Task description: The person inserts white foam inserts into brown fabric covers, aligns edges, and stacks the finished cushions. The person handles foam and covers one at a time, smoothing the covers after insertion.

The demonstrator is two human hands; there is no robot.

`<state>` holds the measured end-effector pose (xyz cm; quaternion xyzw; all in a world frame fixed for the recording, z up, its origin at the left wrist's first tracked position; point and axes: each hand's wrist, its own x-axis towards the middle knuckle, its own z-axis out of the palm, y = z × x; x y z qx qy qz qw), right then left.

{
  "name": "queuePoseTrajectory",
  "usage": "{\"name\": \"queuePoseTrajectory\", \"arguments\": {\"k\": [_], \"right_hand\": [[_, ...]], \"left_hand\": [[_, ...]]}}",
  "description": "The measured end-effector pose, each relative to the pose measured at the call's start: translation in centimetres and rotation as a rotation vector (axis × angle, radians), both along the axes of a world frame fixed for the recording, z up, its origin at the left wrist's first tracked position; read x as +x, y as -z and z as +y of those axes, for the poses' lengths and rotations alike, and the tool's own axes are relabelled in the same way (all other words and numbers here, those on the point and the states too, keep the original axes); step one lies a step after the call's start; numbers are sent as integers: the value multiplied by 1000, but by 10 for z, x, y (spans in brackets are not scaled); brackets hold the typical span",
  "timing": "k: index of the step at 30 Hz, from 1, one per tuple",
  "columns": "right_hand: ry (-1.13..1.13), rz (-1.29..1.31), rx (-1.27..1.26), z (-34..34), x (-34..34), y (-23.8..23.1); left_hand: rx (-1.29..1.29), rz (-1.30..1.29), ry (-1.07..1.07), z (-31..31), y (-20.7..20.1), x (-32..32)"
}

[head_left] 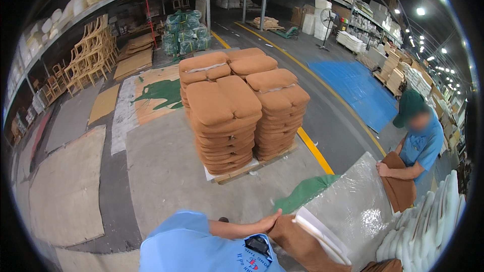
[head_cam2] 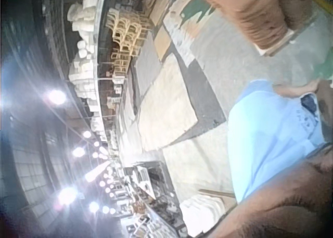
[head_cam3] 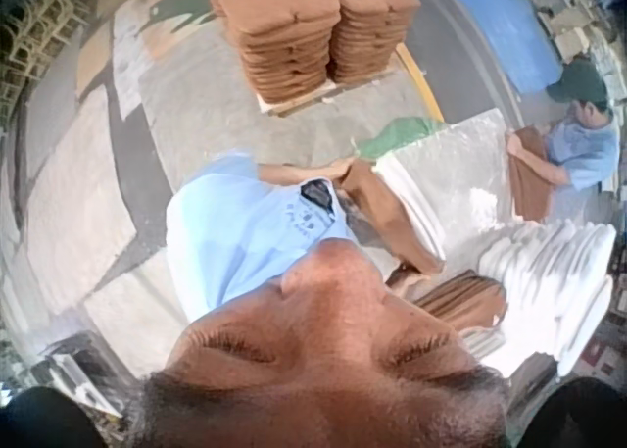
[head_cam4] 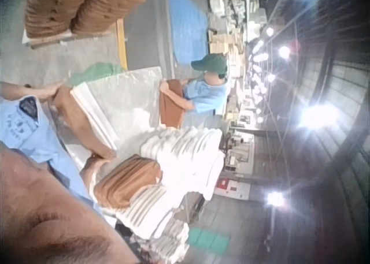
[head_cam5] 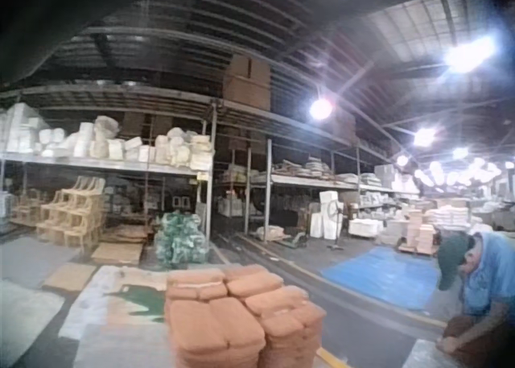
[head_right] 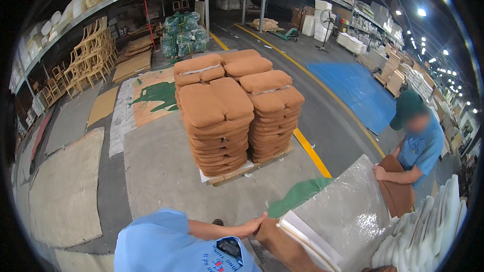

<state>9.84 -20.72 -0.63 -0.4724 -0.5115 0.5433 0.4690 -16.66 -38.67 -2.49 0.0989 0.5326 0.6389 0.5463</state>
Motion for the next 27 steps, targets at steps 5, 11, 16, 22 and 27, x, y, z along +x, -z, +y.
{"name": "queuePoseTrajectory", "arguments": {"k": [5,11,16,22,27], "right_hand": [[-196,-7,-32,-48,-46,6],[-567,41,38,-102,-151,-8],[-931,139,157,-151,-268,-43],[-1233,122,-124,-247,-384,-29],[-1189,141,-280,-287,-456,-1]], "left_hand": [[105,612,16,-82,-35,-71],[151,960,-123,-200,-168,-182],[222,1335,106,-285,-255,-254],[279,1492,188,-335,-289,-347],[280,1681,-244,-341,-258,-436]]}}
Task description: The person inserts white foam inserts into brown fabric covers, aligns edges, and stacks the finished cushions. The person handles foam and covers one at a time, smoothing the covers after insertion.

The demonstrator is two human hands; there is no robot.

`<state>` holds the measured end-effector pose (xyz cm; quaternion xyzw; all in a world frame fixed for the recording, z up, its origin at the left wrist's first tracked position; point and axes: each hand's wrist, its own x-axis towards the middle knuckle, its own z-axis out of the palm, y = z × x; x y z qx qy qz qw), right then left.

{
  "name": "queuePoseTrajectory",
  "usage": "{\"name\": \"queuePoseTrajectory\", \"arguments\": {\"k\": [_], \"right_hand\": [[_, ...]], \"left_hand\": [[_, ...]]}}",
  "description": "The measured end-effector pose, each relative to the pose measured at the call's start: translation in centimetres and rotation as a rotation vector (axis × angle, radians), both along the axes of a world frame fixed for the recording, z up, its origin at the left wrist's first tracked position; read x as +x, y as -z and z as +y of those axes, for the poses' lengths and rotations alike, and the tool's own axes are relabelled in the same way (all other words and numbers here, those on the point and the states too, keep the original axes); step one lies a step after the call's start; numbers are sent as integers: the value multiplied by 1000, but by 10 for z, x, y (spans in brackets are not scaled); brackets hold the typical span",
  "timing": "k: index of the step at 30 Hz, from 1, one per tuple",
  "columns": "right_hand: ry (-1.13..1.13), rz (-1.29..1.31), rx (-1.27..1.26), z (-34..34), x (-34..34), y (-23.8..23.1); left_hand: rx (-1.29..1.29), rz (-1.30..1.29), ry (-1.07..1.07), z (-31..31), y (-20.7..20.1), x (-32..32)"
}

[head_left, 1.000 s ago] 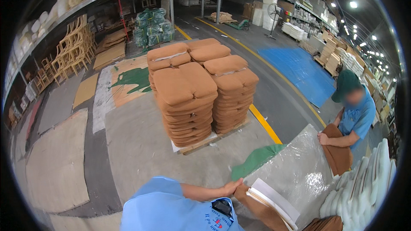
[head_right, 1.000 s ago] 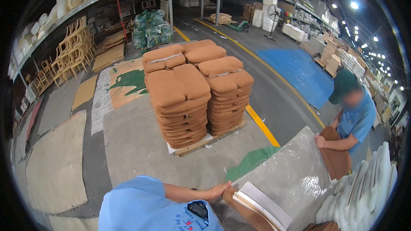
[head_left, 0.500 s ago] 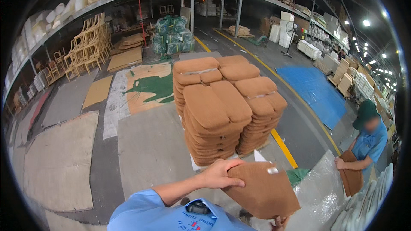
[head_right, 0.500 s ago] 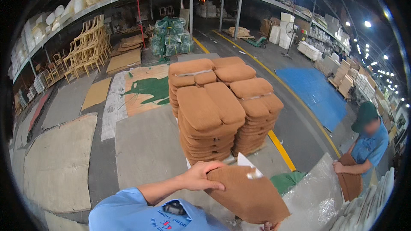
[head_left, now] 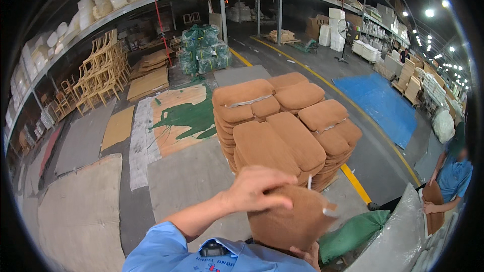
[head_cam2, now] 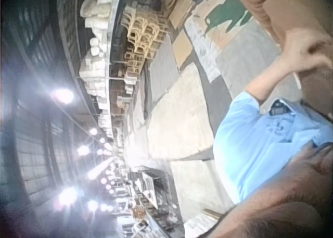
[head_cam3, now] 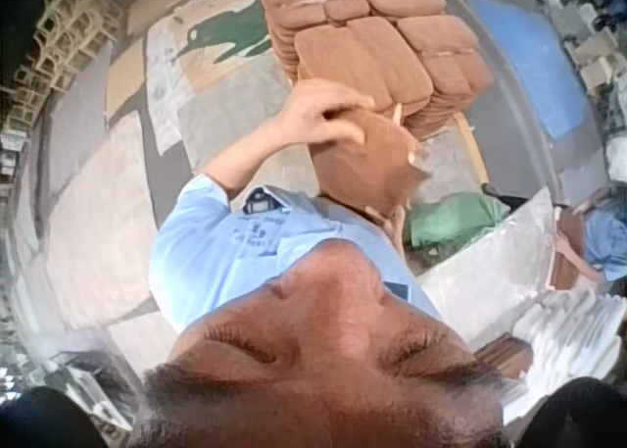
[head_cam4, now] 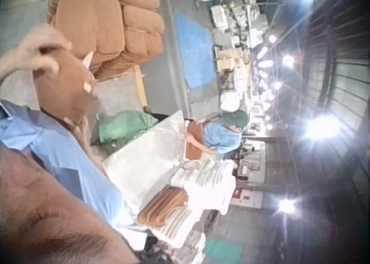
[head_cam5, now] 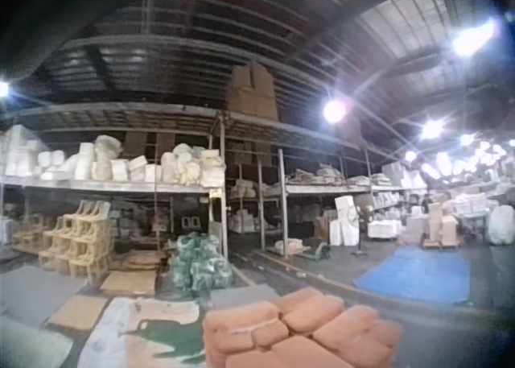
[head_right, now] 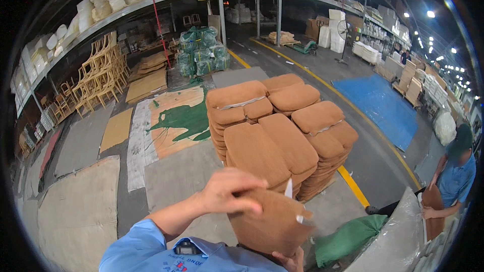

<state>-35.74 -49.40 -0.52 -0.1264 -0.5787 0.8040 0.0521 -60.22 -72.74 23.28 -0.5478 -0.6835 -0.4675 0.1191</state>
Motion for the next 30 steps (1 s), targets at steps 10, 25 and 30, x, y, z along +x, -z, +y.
{"name": "queuePoseTrajectory", "arguments": {"k": [10,25,30], "right_hand": [[320,-53,9,43,-202,-22],[674,604,-263,-2,-534,-195],[663,275,-286,-37,-658,-104]], "left_hand": [[344,-723,-515,-81,141,-179],[36,-1085,-617,-161,186,-594],[-171,-723,-840,-176,197,-763]]}}
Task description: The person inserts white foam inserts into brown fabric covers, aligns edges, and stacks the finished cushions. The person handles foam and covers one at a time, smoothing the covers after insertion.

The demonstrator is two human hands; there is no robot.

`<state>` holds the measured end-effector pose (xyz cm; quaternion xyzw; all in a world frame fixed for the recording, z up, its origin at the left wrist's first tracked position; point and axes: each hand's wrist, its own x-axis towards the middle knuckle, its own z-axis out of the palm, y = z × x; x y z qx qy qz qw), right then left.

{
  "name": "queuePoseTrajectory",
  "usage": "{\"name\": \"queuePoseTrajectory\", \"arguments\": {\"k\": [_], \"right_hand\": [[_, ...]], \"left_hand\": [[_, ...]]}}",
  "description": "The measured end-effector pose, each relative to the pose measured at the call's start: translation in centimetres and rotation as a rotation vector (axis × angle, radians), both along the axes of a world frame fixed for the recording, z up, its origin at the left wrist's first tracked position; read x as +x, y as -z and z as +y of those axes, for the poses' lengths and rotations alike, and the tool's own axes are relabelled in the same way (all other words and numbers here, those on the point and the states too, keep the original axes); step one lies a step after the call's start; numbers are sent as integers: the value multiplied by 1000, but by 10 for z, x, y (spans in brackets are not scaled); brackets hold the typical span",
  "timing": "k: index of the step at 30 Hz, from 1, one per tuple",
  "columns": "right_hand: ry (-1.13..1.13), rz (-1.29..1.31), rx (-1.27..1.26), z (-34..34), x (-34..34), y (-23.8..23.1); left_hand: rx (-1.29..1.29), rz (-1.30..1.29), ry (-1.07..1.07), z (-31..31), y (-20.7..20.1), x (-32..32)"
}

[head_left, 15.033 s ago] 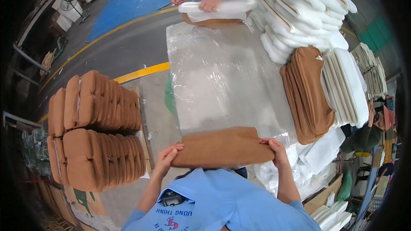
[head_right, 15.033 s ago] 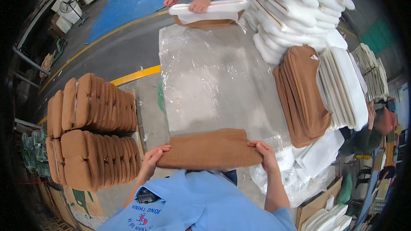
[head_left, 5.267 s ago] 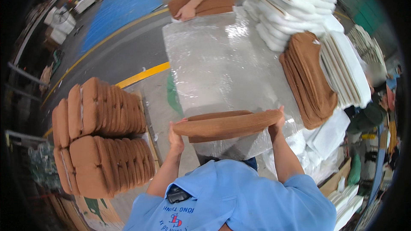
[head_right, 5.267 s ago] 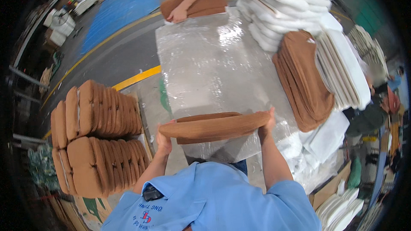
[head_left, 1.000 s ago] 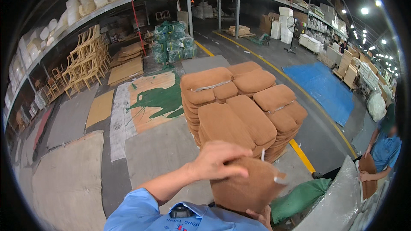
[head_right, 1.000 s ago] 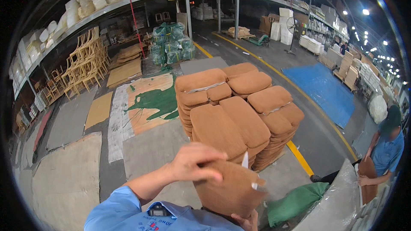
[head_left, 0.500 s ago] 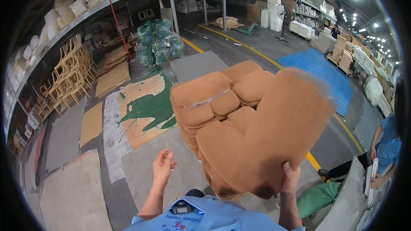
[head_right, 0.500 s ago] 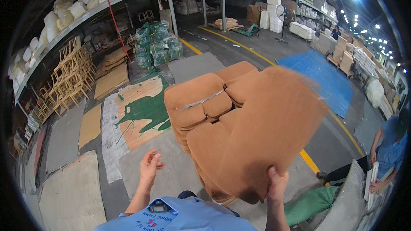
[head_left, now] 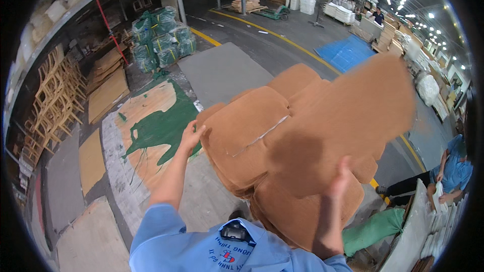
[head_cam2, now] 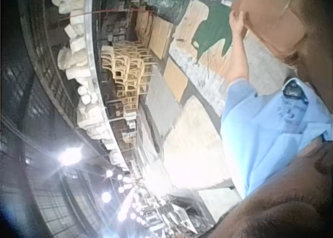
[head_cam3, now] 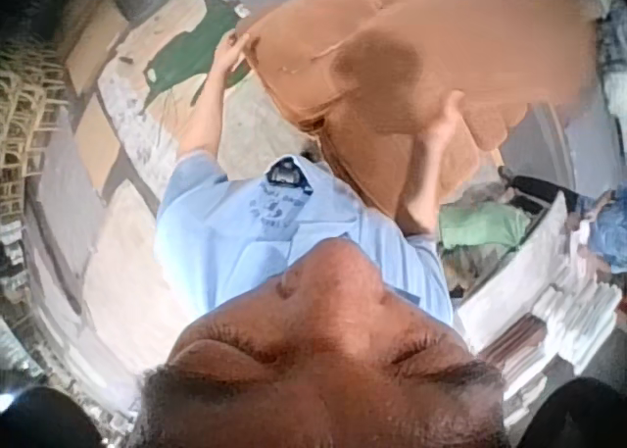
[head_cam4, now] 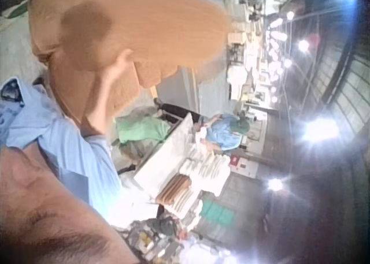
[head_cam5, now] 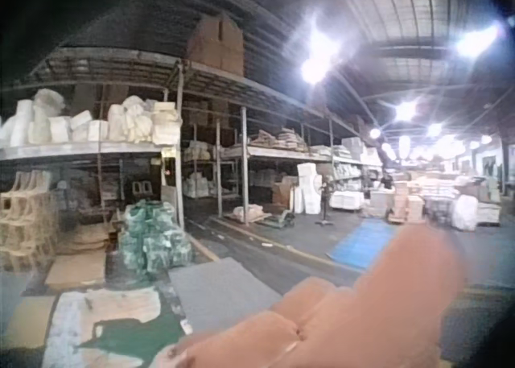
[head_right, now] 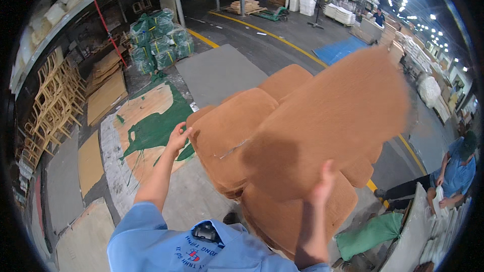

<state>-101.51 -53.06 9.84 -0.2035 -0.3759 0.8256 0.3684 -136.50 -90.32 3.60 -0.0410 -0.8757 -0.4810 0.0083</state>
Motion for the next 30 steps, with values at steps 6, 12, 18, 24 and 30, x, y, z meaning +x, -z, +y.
{"name": "queuePoseTrajectory", "arguments": {"k": [6,12,18,24,30], "right_hand": [[-118,-517,-241,-65,-74,170],[-173,-512,-201,-71,-79,147],[-297,-658,-227,-69,-85,148],[-324,-783,-176,-65,-86,146],[-279,-629,-293,-72,-84,129]], "left_hand": [[-225,-299,319,73,36,-62],[-263,-206,378,76,50,-66],[-238,-117,433,73,51,-63],[-274,-207,444,79,43,-61],[-318,-247,435,80,36,-61]]}}
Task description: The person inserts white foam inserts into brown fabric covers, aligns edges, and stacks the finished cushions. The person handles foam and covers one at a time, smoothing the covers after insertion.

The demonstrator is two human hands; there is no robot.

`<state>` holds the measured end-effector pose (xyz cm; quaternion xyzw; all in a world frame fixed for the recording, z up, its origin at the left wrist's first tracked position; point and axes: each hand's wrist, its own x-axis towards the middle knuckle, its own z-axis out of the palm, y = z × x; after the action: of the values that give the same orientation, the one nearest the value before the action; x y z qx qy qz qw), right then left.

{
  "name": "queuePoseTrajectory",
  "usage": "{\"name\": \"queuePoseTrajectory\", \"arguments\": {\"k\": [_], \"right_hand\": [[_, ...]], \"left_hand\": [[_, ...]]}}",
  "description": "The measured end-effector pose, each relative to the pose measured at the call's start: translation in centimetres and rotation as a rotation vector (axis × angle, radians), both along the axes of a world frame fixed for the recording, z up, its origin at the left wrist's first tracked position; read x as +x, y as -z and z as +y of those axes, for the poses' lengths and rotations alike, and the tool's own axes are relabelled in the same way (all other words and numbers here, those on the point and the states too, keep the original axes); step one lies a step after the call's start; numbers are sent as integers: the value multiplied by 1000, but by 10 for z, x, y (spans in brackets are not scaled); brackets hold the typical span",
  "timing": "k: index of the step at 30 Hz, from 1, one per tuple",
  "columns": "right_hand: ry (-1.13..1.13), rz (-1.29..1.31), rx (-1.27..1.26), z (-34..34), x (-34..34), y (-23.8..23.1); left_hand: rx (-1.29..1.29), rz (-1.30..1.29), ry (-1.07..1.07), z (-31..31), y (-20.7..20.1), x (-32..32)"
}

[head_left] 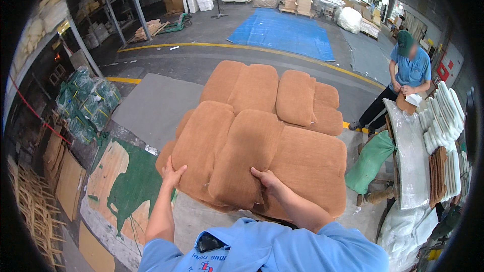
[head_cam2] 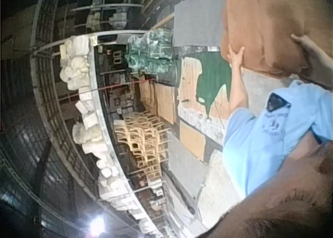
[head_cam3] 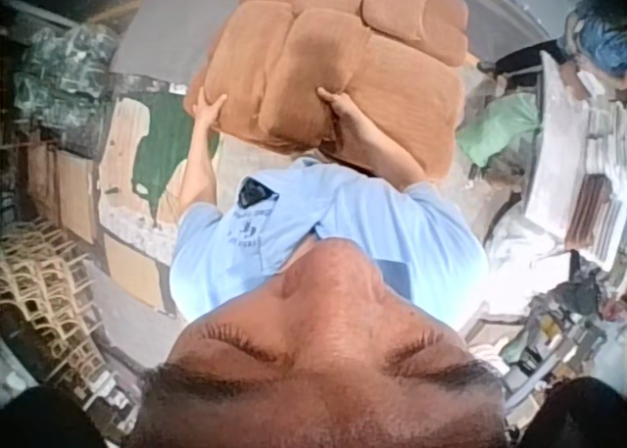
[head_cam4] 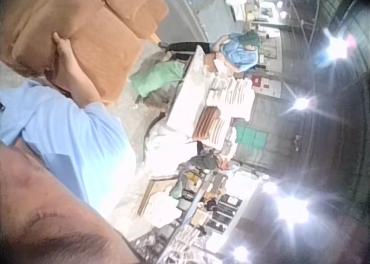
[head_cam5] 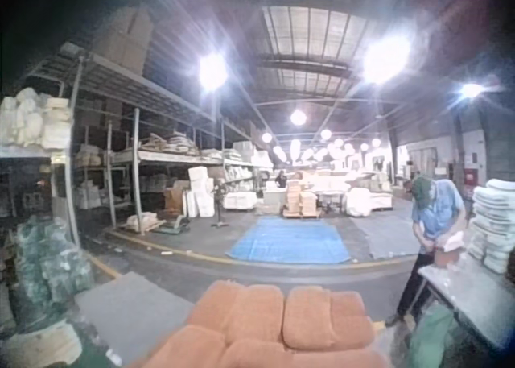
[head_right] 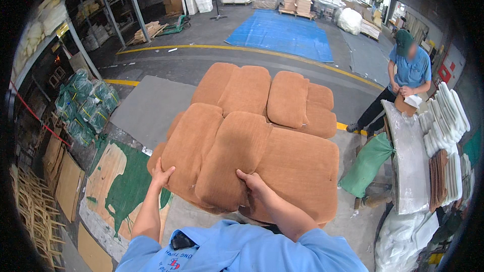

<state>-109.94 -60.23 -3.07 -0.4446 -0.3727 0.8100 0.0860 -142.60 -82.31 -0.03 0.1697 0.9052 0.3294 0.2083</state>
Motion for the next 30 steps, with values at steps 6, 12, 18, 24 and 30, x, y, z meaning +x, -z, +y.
{"name": "queuePoseTrajectory", "arguments": {"k": [6,12,18,24,30], "right_hand": [[-9,-12,258,23,43,-60],[-802,-342,1107,112,123,-214],[-1527,-516,1374,119,56,-308],[-1562,-795,2040,88,-40,-347],[-577,-357,2004,70,-68,-126]], "left_hand": [[-242,114,62,-6,-26,6],[540,-248,335,3,-38,71],[607,-688,697,8,-59,190],[982,-997,208,-7,-17,229],[886,-1215,-271,13,16,237]]}}
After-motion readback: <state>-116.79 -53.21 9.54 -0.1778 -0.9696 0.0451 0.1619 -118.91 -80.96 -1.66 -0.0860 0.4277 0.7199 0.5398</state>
